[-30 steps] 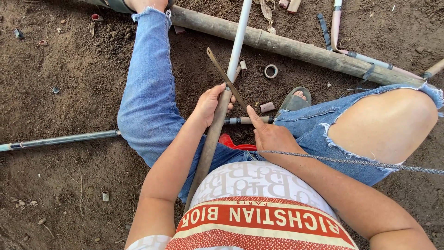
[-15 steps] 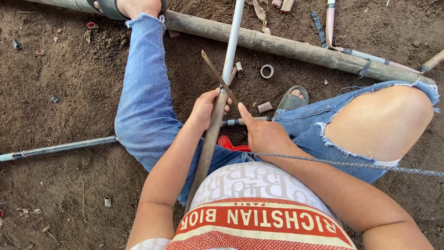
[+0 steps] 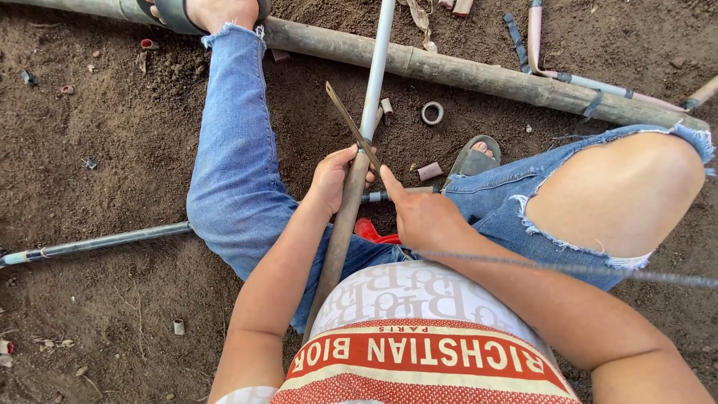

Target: Applying electrical tape to the joints of PVC pipes while sitting on the ground.

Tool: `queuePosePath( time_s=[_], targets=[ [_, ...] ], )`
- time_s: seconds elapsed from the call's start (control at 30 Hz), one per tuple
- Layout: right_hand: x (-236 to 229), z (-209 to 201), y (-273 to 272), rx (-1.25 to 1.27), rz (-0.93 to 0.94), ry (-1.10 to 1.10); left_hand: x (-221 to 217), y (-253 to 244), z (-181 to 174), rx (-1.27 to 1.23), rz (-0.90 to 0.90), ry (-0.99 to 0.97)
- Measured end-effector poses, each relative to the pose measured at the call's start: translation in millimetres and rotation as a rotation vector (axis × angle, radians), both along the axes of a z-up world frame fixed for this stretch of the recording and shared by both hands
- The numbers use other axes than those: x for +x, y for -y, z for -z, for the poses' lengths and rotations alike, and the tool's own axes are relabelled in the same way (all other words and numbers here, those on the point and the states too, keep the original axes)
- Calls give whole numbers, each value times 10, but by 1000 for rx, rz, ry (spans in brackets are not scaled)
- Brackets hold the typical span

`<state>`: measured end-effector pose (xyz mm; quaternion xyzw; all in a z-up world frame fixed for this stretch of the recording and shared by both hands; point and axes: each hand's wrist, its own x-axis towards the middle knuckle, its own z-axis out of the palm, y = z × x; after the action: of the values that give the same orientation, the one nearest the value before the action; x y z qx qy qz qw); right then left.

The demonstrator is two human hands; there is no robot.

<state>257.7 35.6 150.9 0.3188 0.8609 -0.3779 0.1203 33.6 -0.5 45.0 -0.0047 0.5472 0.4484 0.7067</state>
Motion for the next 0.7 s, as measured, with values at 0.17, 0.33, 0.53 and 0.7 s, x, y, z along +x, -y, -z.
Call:
queuePosePath(
  time_s=[0.17,0.33,0.53,0.7],
  targets=[
    [11,90,-6,-17,25,-5,-11,-8,27,12,-9,10],
    [-16,46,-25,16,18,13,-41,3,-19,10,-18,-2],
    [28,-218,-61,11,-36,99,9,3,88,13,-2,-28],
    [-55,-18,-36,36,-48,49,-43,-1,30,-1,9,-61]
  ],
)
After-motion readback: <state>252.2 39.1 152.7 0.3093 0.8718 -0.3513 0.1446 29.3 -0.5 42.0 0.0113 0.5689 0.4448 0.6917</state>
